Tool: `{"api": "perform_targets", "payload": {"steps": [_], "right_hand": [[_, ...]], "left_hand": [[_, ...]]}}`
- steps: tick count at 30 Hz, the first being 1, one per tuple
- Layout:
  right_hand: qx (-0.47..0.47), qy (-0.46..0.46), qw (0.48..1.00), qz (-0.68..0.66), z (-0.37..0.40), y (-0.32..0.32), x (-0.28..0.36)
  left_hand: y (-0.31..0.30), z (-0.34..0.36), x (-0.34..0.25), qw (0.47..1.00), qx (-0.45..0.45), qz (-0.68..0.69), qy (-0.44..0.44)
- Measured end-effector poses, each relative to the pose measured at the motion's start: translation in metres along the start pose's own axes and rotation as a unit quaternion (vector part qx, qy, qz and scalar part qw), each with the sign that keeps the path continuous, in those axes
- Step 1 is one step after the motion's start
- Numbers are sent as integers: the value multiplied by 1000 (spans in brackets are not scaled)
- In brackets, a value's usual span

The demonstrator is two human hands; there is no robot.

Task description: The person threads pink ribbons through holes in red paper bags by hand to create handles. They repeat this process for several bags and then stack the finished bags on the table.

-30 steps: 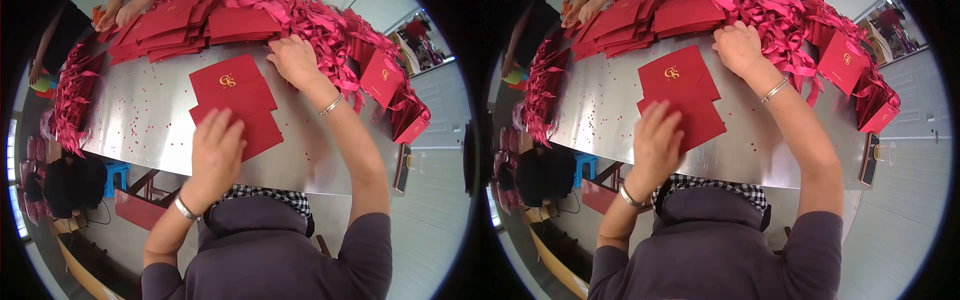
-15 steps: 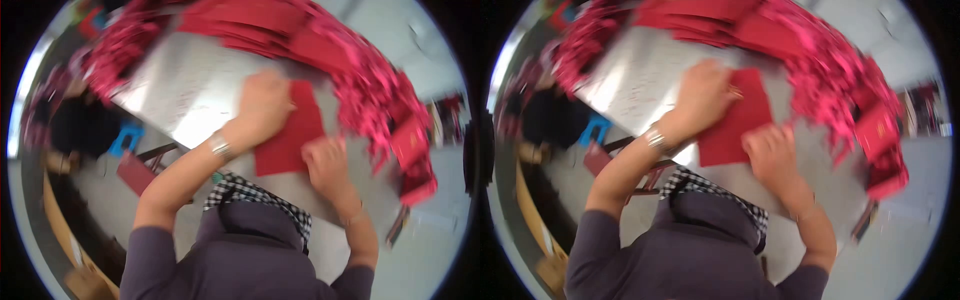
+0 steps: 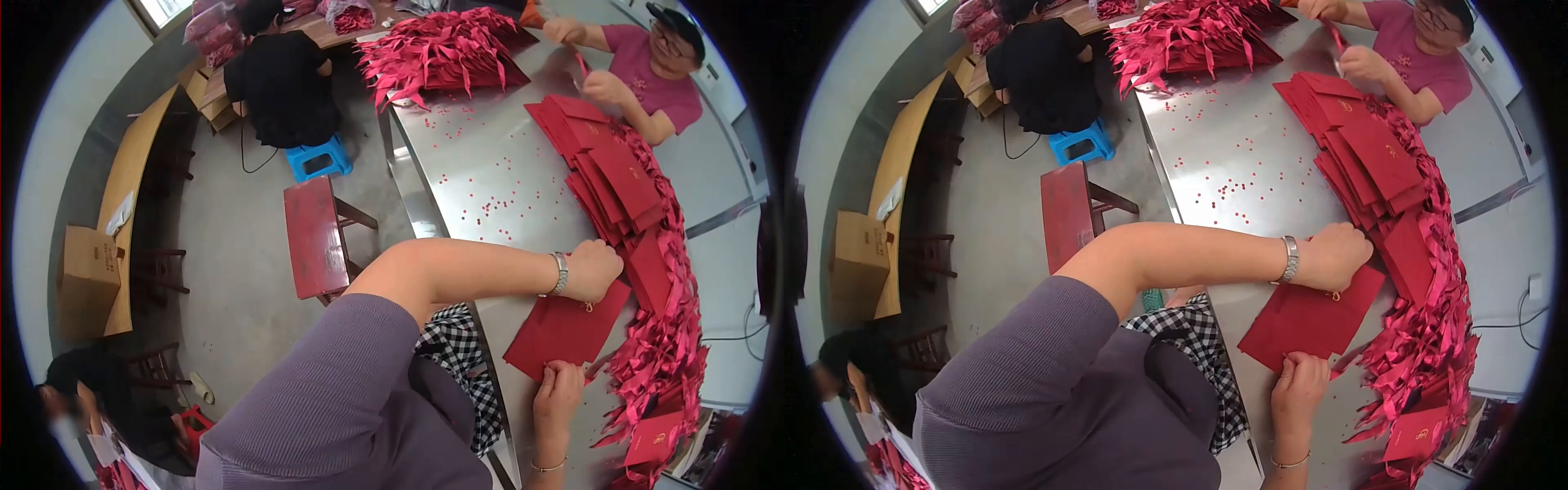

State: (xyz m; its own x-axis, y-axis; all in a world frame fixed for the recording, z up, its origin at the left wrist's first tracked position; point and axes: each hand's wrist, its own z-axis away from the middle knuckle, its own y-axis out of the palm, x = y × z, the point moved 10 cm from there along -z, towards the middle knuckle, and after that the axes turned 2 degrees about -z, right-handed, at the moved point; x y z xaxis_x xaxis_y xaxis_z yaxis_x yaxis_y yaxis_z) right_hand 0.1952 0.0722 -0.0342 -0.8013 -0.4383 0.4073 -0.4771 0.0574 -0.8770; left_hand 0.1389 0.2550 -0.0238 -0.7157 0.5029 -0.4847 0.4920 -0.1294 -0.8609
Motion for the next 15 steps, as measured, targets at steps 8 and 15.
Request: {"api": "perform_targets", "payload": {"steps": [8, 15], "right_hand": [[-18, -8, 1000, 12, 1, 1, 1], [-25, 51, 998, 19, 20, 5, -42]], "left_hand": [[-127, 16, 45, 976, -177, 121, -36], [-94, 66, 20, 956, 18, 292, 15]]}}
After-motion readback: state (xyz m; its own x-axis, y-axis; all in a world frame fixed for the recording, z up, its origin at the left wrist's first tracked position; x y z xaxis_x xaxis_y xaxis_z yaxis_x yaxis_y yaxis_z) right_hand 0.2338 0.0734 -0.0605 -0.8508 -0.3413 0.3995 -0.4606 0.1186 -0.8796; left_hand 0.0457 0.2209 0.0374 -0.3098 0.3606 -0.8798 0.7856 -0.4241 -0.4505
